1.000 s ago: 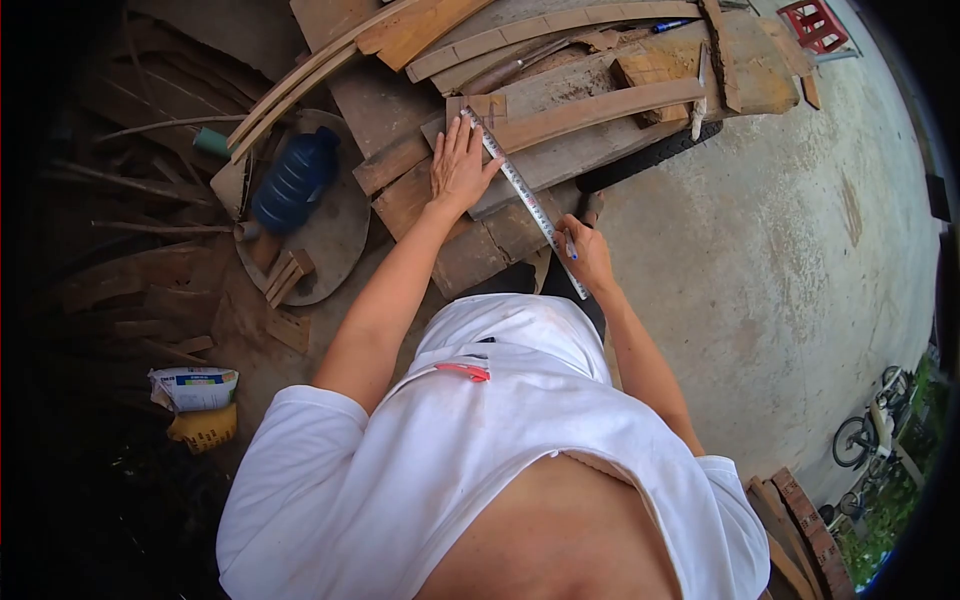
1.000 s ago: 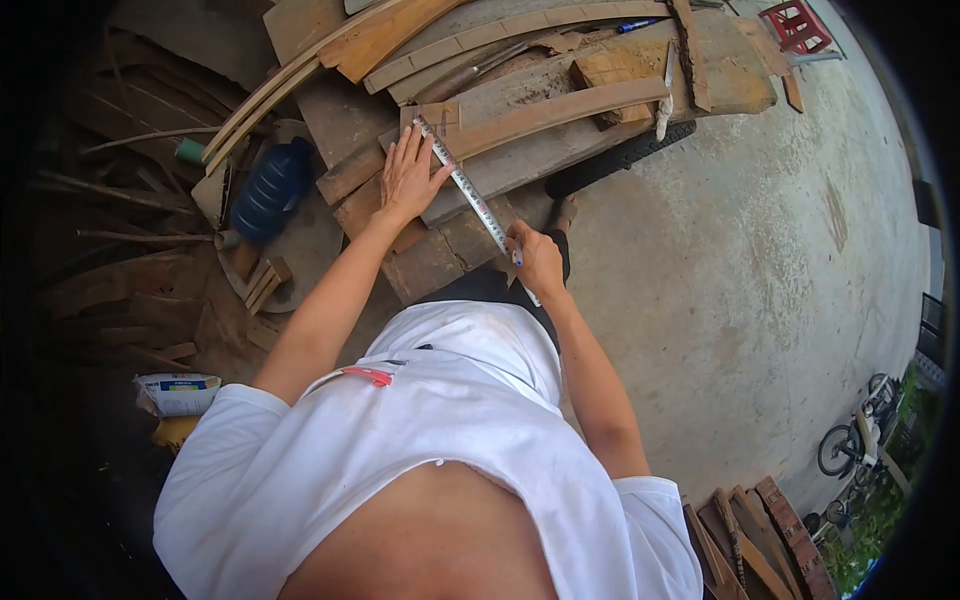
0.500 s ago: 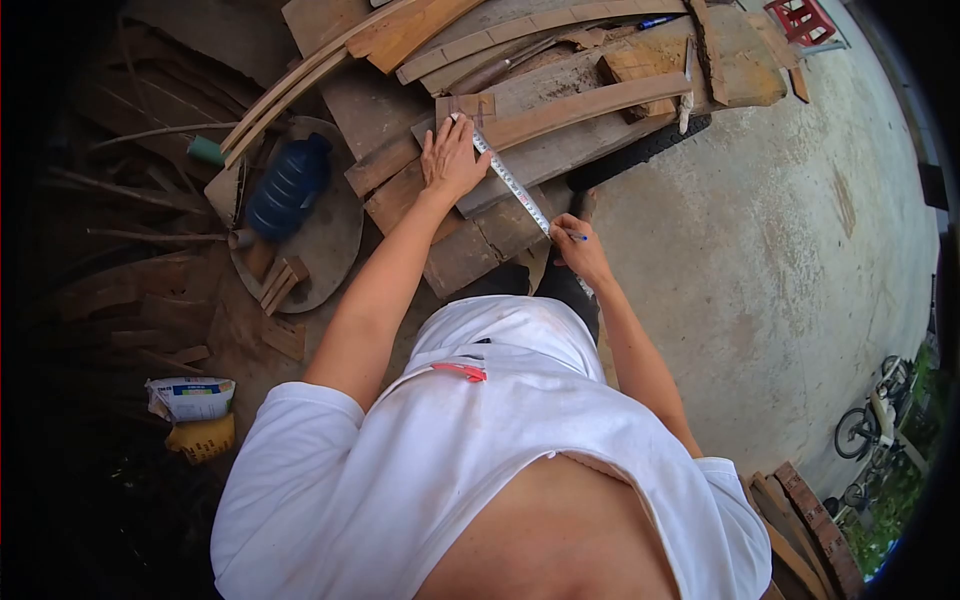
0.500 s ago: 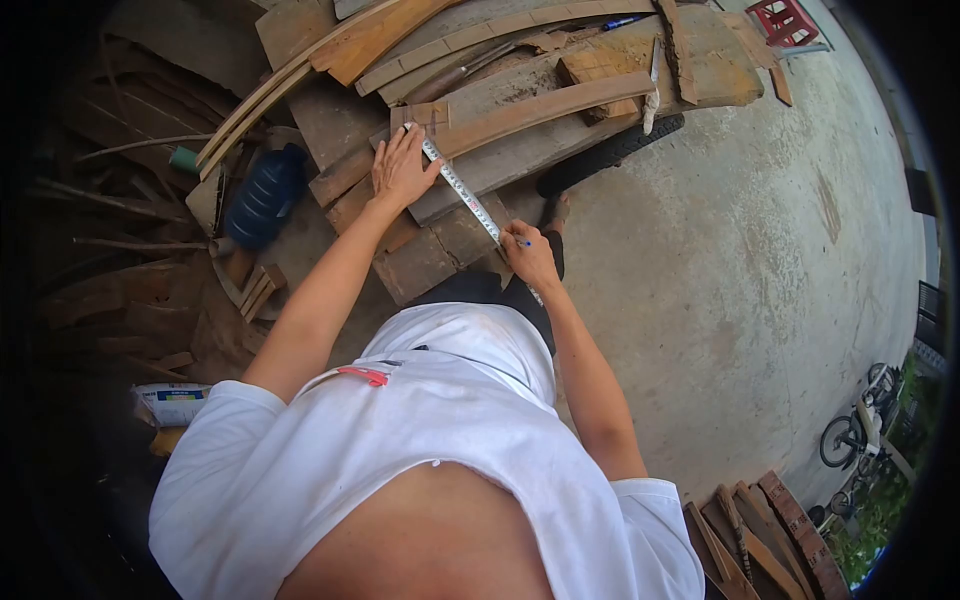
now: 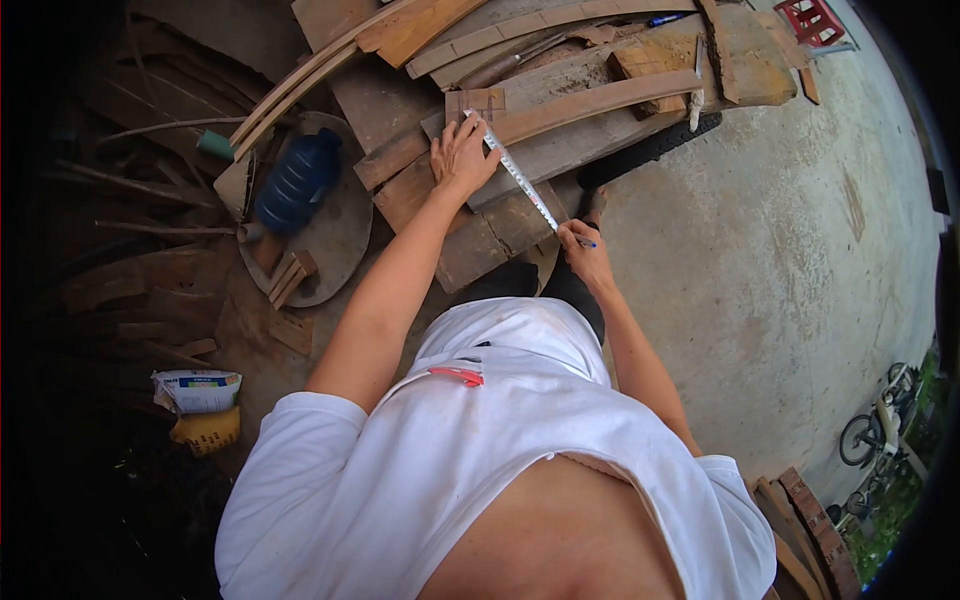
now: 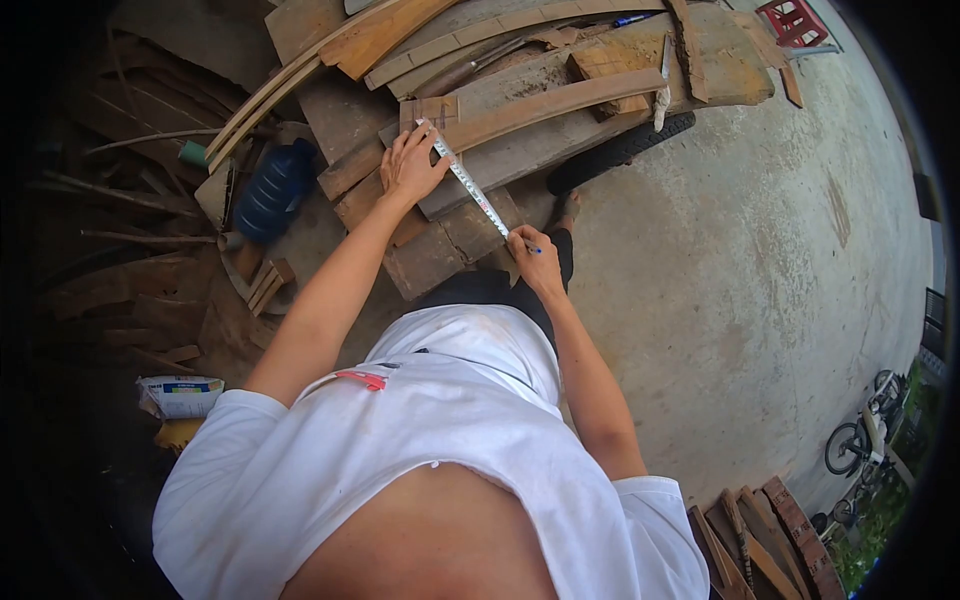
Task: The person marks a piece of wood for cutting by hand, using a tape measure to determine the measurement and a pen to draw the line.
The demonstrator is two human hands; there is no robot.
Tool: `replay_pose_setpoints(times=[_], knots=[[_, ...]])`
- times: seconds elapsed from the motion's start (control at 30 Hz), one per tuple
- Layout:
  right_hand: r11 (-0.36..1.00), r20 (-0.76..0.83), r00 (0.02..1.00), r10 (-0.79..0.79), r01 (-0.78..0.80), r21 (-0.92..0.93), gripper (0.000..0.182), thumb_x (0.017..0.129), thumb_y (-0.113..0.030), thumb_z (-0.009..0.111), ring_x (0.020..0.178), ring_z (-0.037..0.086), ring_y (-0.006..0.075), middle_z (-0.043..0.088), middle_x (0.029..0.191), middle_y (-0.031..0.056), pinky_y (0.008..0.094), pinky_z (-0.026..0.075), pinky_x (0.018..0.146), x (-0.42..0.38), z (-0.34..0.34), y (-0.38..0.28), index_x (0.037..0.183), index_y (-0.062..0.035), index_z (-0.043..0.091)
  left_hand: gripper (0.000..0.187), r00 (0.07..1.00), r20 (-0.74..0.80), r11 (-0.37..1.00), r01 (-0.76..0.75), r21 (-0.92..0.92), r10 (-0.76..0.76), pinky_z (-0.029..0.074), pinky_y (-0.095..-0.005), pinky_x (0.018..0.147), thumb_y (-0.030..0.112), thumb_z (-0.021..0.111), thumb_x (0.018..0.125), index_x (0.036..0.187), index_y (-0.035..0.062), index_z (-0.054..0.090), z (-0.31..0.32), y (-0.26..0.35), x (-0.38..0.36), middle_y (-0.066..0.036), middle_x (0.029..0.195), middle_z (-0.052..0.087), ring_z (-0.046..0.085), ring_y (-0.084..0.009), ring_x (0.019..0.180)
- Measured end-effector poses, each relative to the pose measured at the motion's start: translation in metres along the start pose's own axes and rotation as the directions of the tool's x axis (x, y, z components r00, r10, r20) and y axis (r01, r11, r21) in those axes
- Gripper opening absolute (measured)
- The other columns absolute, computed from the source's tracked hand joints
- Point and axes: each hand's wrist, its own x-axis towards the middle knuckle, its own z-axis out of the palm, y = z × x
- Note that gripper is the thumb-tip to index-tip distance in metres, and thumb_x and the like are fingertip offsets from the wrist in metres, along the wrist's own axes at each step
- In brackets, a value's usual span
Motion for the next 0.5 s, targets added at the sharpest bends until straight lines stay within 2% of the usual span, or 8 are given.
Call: replay_pose_setpoints(times=[0.13,0.2,0.23,0.3,0.33,0.4,0.5], knots=[[1.000,0.004,1.000,-0.013,0.013,-0.007,0.030,0.095,-0.029,0.057,0.080,0.070,0.0324,0.069,0.083,0.0194,0.0388,0.051,0.073,0.001,0.004,0.004,0.098,-0.0013,0.068,0.065,1.000,0.021,1.000,-0.011,0.005,0.011,0.030,-0.0477,0.117,0.046,0.063,0.089,0.144,0.0133,0.053,-0.002,-0.002,0.002,-0.003,0.158,0.038,0.034,-0.0306,0.144],[1.000,0.003,1.000,-0.015,0.015,0.000,0.030,0.095,-0.029,0.057,0.080,0.070,0.0327,0.069,0.083,0.0195,0.0387,0.051,0.073,0.001,0.005,0.006,0.098,-0.0013,0.068,0.063,0.999,-0.001,0.991,-0.043,-0.129,0.043,0.033,-0.0447,0.116,0.041,0.064,0.090,0.143,0.0088,0.052,0.002,-0.003,0.004,-0.007,0.158,0.038,0.035,-0.0321,0.143],[1.000,0.002,1.000,-0.013,0.013,0.008,0.030,0.094,-0.029,0.057,0.081,0.070,0.0330,0.069,0.084,0.0196,0.0387,0.051,0.073,0.000,0.006,0.006,0.098,-0.0013,0.068,0.063,0.999,0.000,0.991,-0.043,-0.127,0.043,0.033,-0.0447,0.116,0.041,0.064,0.090,0.143,0.0088,0.052,0.004,-0.004,0.003,-0.007,0.158,0.038,0.035,-0.0321,0.143],[1.000,-0.001,1.000,-0.016,0.016,0.008,0.029,0.094,-0.028,0.058,0.081,0.070,0.0325,0.069,0.084,0.0195,0.0384,0.051,0.074,0.001,0.007,0.007,0.098,-0.0013,0.068,0.062,0.993,-0.069,0.975,-0.105,-0.193,0.094,0.037,-0.0433,0.114,0.034,0.065,0.090,0.141,0.0016,0.051,0.010,-0.004,0.003,-0.013,0.158,0.036,0.039,-0.0345,0.141],[1.000,-0.004,1.000,-0.018,0.019,0.006,0.029,0.094,-0.028,0.058,0.080,0.070,0.0319,0.069,0.084,0.0193,0.0382,0.051,0.074,0.001,0.007,0.008,0.098,-0.0014,0.068,0.062,0.993,-0.066,0.975,-0.106,-0.194,0.095,0.037,-0.0433,0.114,0.034,0.065,0.090,0.141,0.0016,0.051,0.013,-0.003,0.003,-0.013,0.158,0.036,0.039,-0.0345,0.141],[1.000,-0.005,1.000,-0.016,0.016,0.013,0.029,0.094,-0.028,0.058,0.080,0.070,0.0313,0.069,0.083,0.0193,0.0379,0.051,0.074,0.001,0.006,0.009,0.099,-0.0015,0.068,0.062,0.993,-0.078,0.961,-0.108,-0.253,0.091,0.038,-0.0427,0.113,0.029,0.065,0.089,0.140,-0.0044,0.050,0.015,0.000,0.005,-0.017,0.158,0.035,0.043,-0.0366,0.138],[1.000,-0.003,1.000,-0.016,0.016,0.023,0.029,0.094,-0.028,0.058,0.079,0.070,0.0301,0.069,0.083,0.0190,0.0373,0.051,0.073,0.000,0.005,0.009,0.099,-0.0016,0.068,0.061,0.989,-0.093,0.963,-0.131,-0.234,0.112,0.039,-0.0414,0.112,0.026,0.065,0.089,0.138,-0.0073,0.050,0.015,-0.001,0.005,-0.019,0.157,0.036,0.045,-0.0372,0.137]])
